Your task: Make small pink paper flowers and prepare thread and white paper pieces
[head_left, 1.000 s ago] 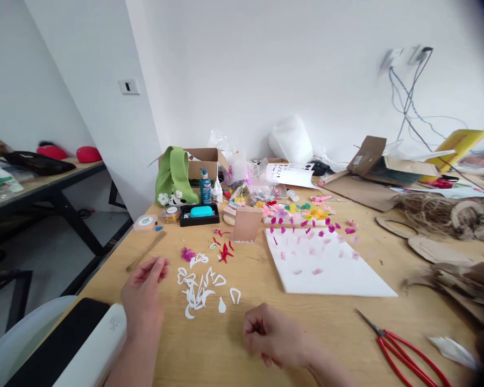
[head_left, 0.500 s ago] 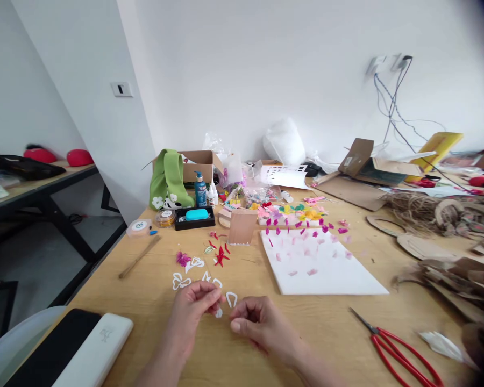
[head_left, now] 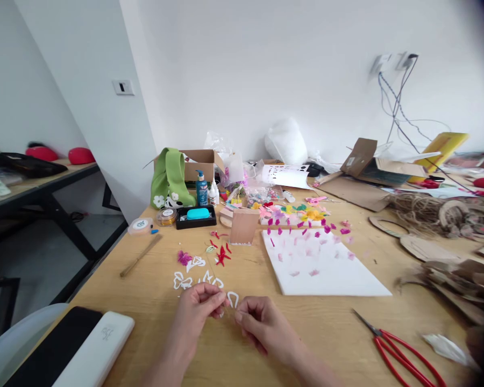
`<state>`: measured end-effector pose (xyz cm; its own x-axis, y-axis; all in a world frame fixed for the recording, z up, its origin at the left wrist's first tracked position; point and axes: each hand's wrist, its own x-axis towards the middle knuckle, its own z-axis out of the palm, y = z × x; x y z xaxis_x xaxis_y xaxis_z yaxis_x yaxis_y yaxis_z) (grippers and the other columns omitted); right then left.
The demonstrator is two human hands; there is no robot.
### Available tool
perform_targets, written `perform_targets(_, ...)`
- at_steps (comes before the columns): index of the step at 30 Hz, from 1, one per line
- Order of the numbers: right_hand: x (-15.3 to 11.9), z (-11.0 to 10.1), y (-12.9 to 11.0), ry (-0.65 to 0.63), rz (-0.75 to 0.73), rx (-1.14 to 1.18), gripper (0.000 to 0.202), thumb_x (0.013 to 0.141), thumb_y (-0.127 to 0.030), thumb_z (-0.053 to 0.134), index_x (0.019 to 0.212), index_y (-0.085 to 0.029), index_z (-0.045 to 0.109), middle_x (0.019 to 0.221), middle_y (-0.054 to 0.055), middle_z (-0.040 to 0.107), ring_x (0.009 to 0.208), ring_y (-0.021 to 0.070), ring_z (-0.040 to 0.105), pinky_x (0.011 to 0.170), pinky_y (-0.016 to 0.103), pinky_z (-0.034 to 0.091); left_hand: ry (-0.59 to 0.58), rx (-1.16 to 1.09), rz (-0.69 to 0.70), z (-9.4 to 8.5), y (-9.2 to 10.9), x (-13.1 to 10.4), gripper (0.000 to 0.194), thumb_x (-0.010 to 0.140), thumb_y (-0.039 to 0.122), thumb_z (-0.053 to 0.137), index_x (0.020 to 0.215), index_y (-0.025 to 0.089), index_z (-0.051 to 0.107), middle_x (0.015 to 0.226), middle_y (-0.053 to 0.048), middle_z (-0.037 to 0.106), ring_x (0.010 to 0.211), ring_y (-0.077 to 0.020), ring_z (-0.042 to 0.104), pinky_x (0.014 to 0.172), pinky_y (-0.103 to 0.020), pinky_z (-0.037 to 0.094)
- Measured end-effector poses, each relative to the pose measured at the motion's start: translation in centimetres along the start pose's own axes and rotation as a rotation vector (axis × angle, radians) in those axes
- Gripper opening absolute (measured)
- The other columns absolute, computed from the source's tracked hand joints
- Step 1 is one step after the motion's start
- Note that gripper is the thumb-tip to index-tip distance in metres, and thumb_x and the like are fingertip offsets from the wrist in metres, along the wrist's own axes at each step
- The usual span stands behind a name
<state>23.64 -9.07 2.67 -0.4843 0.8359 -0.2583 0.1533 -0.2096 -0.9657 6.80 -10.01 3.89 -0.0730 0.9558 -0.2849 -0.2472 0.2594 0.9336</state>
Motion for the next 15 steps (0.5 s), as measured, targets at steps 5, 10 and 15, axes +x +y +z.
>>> perform_targets(5, 0.0, -0.5, 0.2, 0.028, 0.009, -0.048, 0.016, 0.070, -0.030, 0.055, 0.061, -0.019, 0.048, 0.043, -0.009, 0.040, 0.035, 0.0041, 0.031, 0.034, 0.016, 0.023, 0.151, -0.085, 0.036, -1.2, 0.2, 0.6, 0.033, 0.049, 0.036, 0.086, 0.065, 0.013, 0.069, 0.061, -0.006, 0.073, 0.053, -0.0098, 0.056, 0.054, -0.021, 0.044)
perform_targets(10, -0.6, -1.5, -0.1, -0.092, 0.035, -0.164, 0.009, 0.066, -0.021, 0.055, 0.058, -0.018, 0.051, 0.045, -0.008, 0.042, 0.039, 0.0047, 0.035, 0.036, 0.016, 0.026, 0.336, -0.207, 0.098, -3.0, 1.2, 1.4, 0.037, 0.040, 0.035, 0.088, 0.065, 0.014, 0.069, 0.060, -0.003, 0.072, 0.056, -0.0095, 0.058, 0.058, -0.020, 0.046)
perform_targets(15, -1.6, -2.1, -0.9, -0.233, 0.065, -0.392, 0.007, 0.064, -0.014, 0.056, 0.058, -0.016, 0.059, 0.048, -0.006, 0.048, 0.042, 0.0059, 0.042, 0.037, 0.016, 0.026, 0.457, -0.295, 0.154, -4.2, 2.2, 1.6, 0.034, 0.037, 0.026, 0.088, 0.063, 0.015, 0.069, 0.057, 0.001, 0.070, 0.059, -0.0083, 0.060, 0.060, -0.018, 0.048)
